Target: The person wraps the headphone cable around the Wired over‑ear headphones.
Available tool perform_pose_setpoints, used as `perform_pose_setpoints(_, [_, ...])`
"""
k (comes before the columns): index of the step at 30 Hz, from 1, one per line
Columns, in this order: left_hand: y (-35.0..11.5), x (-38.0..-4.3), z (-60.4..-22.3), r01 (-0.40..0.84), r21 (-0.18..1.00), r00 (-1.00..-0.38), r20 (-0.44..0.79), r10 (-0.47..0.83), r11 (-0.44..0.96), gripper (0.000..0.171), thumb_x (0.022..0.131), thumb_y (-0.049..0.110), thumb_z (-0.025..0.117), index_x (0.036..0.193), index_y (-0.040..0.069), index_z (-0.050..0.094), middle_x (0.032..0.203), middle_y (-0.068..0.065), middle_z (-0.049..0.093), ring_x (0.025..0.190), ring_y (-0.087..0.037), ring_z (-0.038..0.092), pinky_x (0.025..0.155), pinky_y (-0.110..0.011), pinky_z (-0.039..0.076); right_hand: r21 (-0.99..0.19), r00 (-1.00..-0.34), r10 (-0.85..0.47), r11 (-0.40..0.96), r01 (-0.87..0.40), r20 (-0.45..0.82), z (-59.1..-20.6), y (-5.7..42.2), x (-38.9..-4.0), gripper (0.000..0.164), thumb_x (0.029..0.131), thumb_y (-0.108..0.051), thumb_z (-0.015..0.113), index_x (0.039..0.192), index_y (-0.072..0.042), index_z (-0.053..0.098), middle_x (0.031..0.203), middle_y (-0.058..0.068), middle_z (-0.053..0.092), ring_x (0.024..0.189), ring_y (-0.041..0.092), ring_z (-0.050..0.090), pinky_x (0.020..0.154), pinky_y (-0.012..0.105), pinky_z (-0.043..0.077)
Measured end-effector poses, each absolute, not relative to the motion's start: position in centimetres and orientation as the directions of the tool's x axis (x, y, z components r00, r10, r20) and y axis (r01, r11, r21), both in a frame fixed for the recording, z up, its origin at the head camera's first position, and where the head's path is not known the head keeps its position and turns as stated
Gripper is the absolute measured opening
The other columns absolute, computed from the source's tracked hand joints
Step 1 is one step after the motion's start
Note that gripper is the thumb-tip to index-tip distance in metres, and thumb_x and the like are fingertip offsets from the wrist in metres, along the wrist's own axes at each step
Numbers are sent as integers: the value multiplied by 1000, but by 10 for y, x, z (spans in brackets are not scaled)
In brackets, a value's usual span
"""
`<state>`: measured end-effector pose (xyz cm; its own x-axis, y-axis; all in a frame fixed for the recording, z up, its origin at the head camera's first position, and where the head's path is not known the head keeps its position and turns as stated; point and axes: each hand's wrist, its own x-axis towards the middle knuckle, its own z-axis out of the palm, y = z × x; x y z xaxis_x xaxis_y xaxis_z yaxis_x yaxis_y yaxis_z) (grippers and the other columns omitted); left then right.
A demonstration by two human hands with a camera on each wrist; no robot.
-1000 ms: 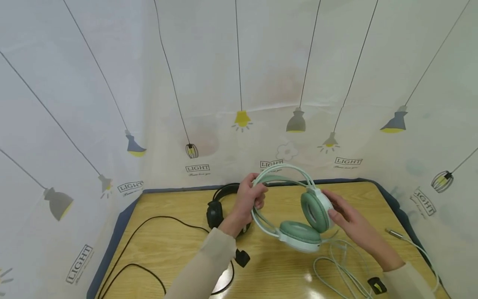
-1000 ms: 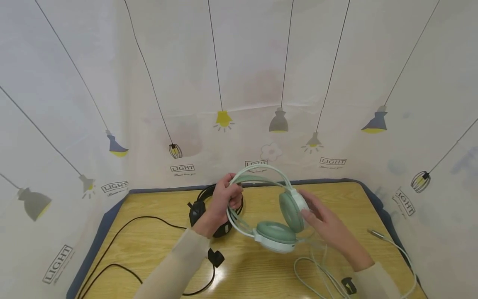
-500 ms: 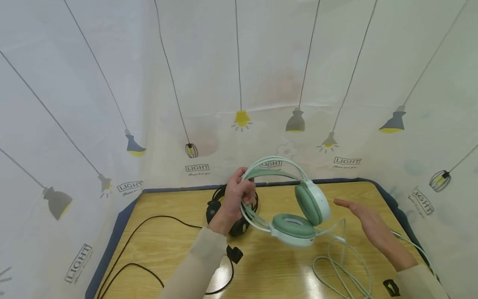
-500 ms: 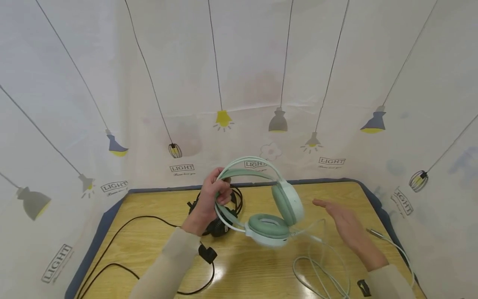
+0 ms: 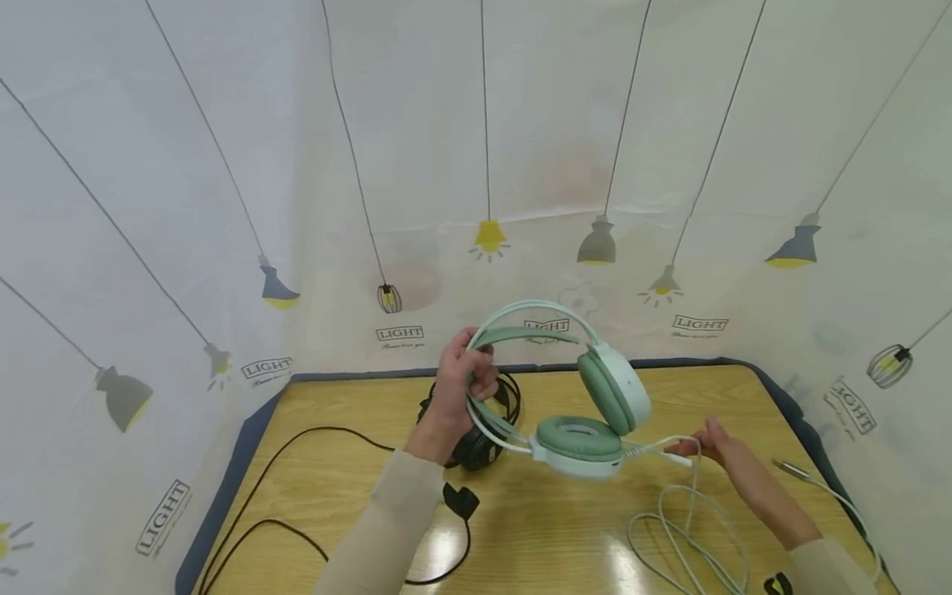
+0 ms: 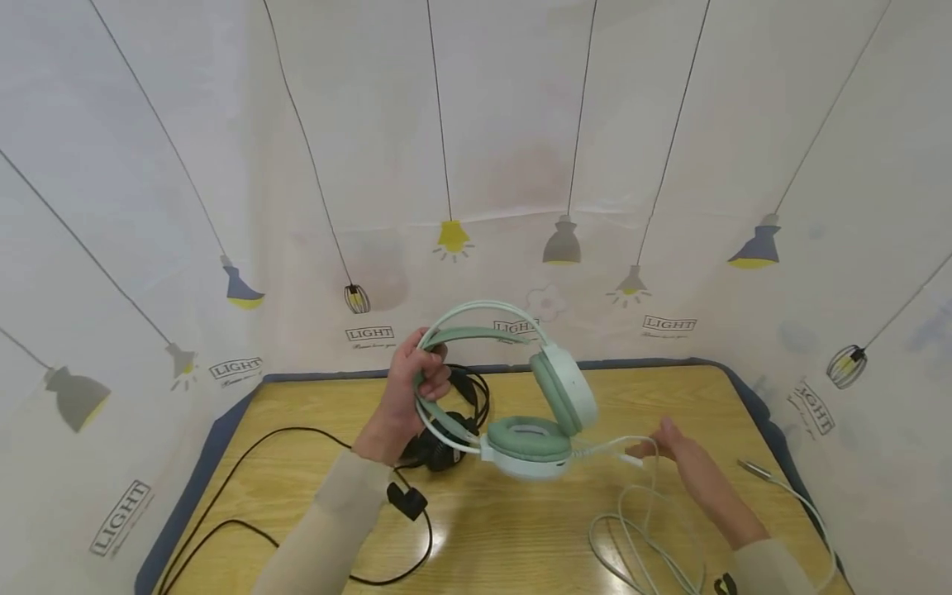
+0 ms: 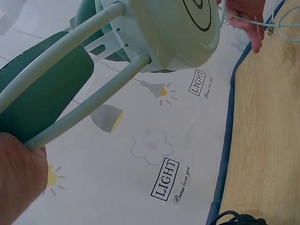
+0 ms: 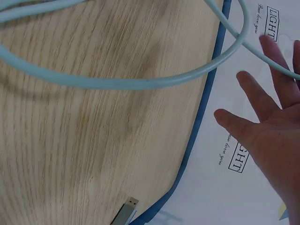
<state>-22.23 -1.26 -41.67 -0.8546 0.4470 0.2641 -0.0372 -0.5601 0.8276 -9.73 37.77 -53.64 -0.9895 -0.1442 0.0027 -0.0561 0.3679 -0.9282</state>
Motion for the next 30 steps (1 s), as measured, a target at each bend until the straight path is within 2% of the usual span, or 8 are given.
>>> perform_pose_setpoints(3, [-12, -224, -418, -24, 824, -872, 260, 416, -566, 19, 88, 0, 45, 104, 10, 48, 62, 9, 37, 44, 0, 33, 42, -17, 27, -930, -995, -99, 364, -46, 11, -532, 380, -88, 67, 115, -34, 9, 88, 6, 56, 81, 8, 69, 88, 6, 69, 87, 15, 44])
perform_pose_setpoints(5, [-12, -224, -418, -13, 828, -885, 251, 391, -560, 17, 89, -1, 45, 103, 10, 48, 61, 9, 38, 44, 0, 34, 42, -17, 27, -944, -996, -78, 325, -54, 30, -525, 383, -84, 60, 115, -31, 13, 83, 7, 47, 66, 13, 52, 65, 17, 61, 73, 22, 50])
perform_pose_setpoints(8, [-11, -225, -419, 10, 843, -909, 231, 346, -538, 16, 91, -1, 46, 102, 10, 47, 60, 9, 38, 44, -1, 34, 42, -17, 28, -971, -998, -13, 230, -70, 69, -510, 384, -81, 52, 116, -25, 19, 81, 8, 39, 61, 13, 29, 49, 29, 31, 50, 33, 36])
perform_pose_setpoints(10, [-11, -225, -420, 24, 855, -923, 218, 317, -517, 16, 91, -1, 48, 103, 10, 48, 58, 9, 38, 44, -2, 34, 42, -18, 29, -972, -997, 24, 225, -72, 80, -495, 382, -80, 51, 116, -24, 20, 82, 8, 41, 62, 13, 24, 50, 31, 21, 50, 39, 26])
perform_pose_setpoints(16, [-9, -225, -421, 80, 881, -953, 204, 222, -467, 17, 90, 1, 52, 104, 11, 51, 55, 8, 38, 43, -4, 34, 42, -19, 30, -929, -990, 26, 349, -124, 142, -460, 369, -70, 53, 116, -23, 18, 88, 3, 57, 61, 9, 31, 49, 28, 24, 50, 38, 29])
perform_pose_setpoints(20, [-5, -222, -418, 178, 902, -962, 244, 124, -394, 17, 89, 3, 55, 105, 9, 52, 52, 7, 39, 41, -6, 34, 42, -21, 32, -925, -952, -165, 243, -293, 258, -446, 349, -67, 50, 113, -5, 19, 108, 3, 68, 63, 9, 36, 48, 26, 26, 43, 33, 28])
perform_pose_setpoints(25, [0, -220, -413, 242, 902, -968, 248, -30, -358, 20, 88, 2, 57, 107, 8, 53, 54, 6, 44, 41, -7, 38, 43, -22, 35, -901, -856, -395, 134, -412, 333, -438, 326, -67, 51, 109, 7, 16, 142, 4, 55, 66, 9, 42, 45, 22, 32, 41, 27, 35])
perform_pose_setpoints(30, [4, -218, -409, 337, 866, -940, 284, -191, -369, 23, 86, 1, 57, 108, 5, 54, 58, 3, 47, 41, -8, 39, 41, -22, 35, -894, -866, -401, 200, -401, 299, -438, 314, -66, 46, 110, 4, 18, 143, 7, 50, 67, 8, 50, 48, 21, 44, 49, 32, 45])
